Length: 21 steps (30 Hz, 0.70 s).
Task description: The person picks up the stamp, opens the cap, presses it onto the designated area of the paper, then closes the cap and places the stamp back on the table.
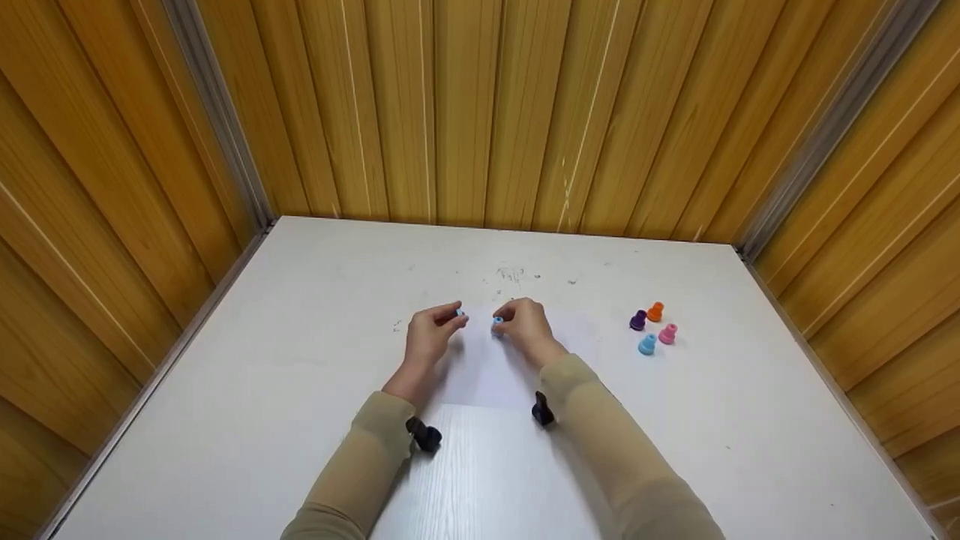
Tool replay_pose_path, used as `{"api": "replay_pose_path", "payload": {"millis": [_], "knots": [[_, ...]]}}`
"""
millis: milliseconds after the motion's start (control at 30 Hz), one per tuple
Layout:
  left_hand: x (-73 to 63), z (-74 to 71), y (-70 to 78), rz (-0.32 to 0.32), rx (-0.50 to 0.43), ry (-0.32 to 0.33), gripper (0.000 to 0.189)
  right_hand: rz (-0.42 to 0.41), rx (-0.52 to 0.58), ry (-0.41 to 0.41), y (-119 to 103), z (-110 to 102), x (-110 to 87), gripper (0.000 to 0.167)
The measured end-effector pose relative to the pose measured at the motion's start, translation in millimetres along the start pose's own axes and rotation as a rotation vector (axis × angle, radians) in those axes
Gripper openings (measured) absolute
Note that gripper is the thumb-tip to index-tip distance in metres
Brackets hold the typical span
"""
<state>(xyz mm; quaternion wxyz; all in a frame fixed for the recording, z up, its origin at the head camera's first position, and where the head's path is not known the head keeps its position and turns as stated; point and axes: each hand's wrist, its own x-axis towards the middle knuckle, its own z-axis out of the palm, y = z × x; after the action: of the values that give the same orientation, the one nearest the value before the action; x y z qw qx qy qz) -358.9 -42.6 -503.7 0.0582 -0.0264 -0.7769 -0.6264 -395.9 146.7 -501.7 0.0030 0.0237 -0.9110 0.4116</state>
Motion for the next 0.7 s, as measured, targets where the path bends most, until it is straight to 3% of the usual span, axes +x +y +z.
{"api": "replay_pose_path", "payload": {"millis": [200, 700], "knots": [[0.0, 1.9, 0.8, -0.025, 0.003, -0.007, 0.035, -0.012, -0.080, -0.013, -6.2, 0.9, -0.1, 0.016], [-0.5, 6.4, -0.9, -0.018, -0.021, -0.017, 0.038, 0.023, -0.084, -0.035, -5.1, 1.3, 2.1, 0.018]]}}
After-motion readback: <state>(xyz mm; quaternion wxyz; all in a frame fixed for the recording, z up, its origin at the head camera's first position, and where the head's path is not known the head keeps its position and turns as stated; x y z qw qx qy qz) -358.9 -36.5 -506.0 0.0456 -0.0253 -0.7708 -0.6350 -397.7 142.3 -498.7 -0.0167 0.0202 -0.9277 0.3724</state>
